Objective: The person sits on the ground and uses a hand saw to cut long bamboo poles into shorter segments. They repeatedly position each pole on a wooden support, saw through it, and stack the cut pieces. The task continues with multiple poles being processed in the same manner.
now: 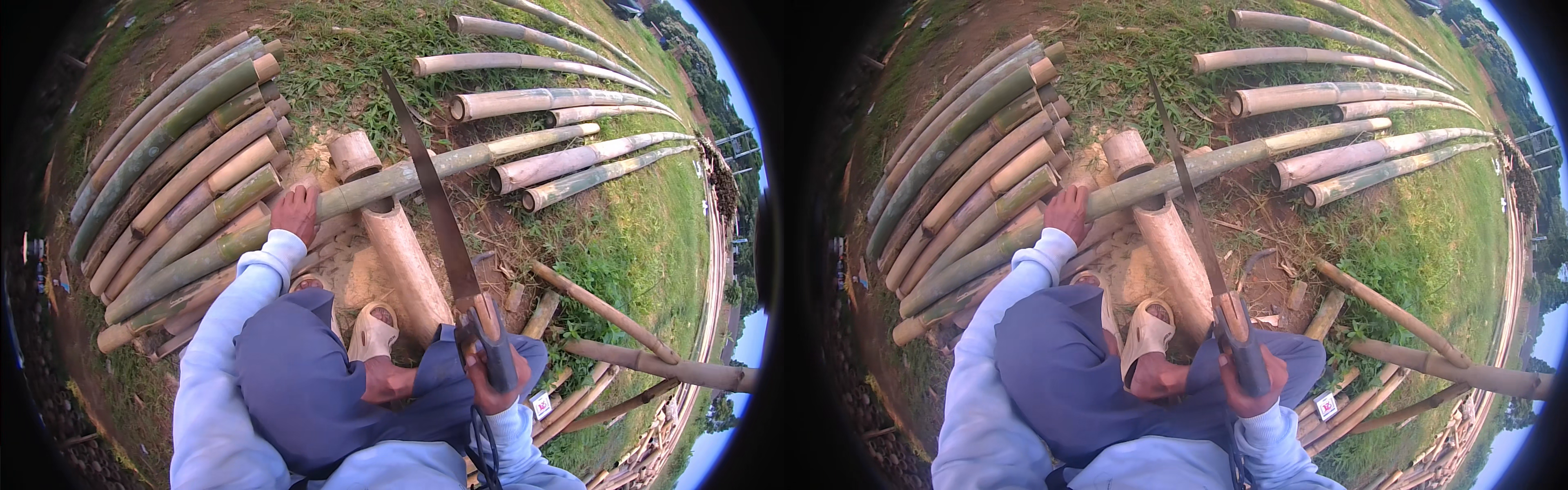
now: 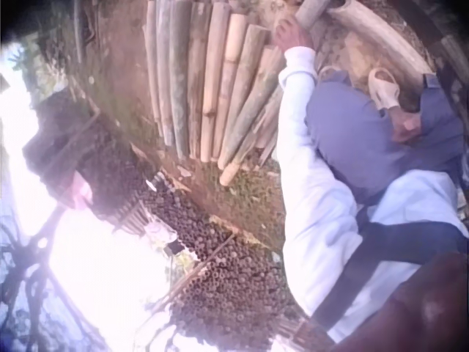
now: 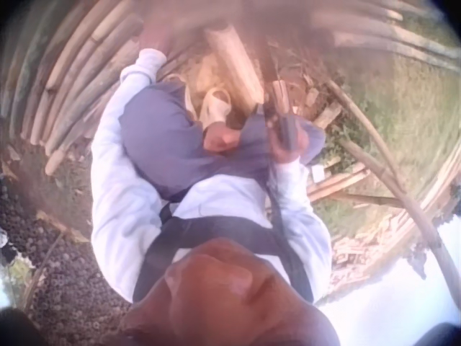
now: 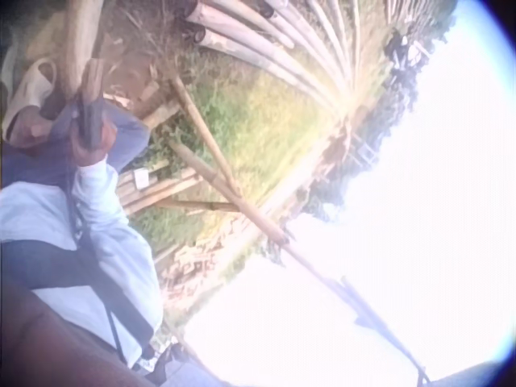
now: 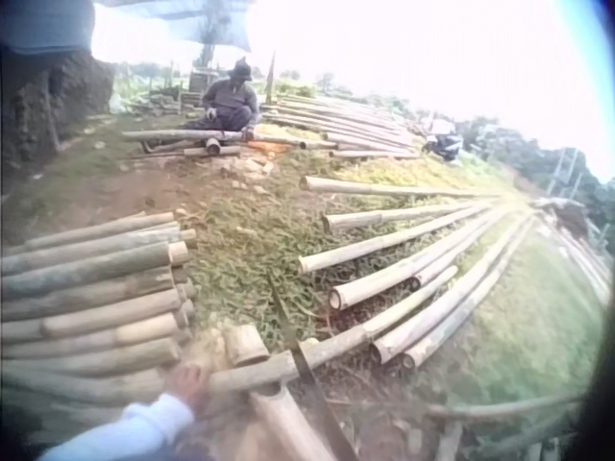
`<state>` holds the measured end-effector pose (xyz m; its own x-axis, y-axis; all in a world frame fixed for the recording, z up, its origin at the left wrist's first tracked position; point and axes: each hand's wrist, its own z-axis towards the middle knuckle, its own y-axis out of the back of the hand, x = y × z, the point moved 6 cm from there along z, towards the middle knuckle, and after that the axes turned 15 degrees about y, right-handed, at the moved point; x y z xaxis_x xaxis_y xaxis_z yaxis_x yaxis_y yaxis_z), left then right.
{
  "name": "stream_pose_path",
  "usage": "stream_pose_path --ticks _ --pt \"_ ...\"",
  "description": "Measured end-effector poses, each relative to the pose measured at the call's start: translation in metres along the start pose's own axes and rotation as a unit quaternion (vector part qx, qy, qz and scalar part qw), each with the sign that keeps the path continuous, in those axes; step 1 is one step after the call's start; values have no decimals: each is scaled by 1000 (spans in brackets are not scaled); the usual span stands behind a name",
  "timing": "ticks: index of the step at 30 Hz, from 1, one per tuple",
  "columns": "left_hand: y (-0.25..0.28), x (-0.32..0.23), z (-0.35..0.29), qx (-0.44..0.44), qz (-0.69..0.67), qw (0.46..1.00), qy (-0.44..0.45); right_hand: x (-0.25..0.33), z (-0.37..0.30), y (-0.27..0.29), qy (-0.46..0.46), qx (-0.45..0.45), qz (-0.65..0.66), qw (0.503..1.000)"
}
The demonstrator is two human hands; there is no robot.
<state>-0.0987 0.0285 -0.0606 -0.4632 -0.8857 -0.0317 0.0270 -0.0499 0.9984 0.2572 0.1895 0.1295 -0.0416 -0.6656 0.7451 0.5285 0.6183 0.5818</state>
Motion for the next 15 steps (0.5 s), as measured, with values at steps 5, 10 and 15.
stream_pose_path --ticks 5,10,15 --pt "9 5 21 210 -102 972 20 -15 0 -7 23 26 7 999" --pt "2 32 42 325 -179 928 26 -9 8 -34 26 24 78 996" --pt "16 7 15 140 -79 987 2 -17 3 -54 -38 34 96 994"
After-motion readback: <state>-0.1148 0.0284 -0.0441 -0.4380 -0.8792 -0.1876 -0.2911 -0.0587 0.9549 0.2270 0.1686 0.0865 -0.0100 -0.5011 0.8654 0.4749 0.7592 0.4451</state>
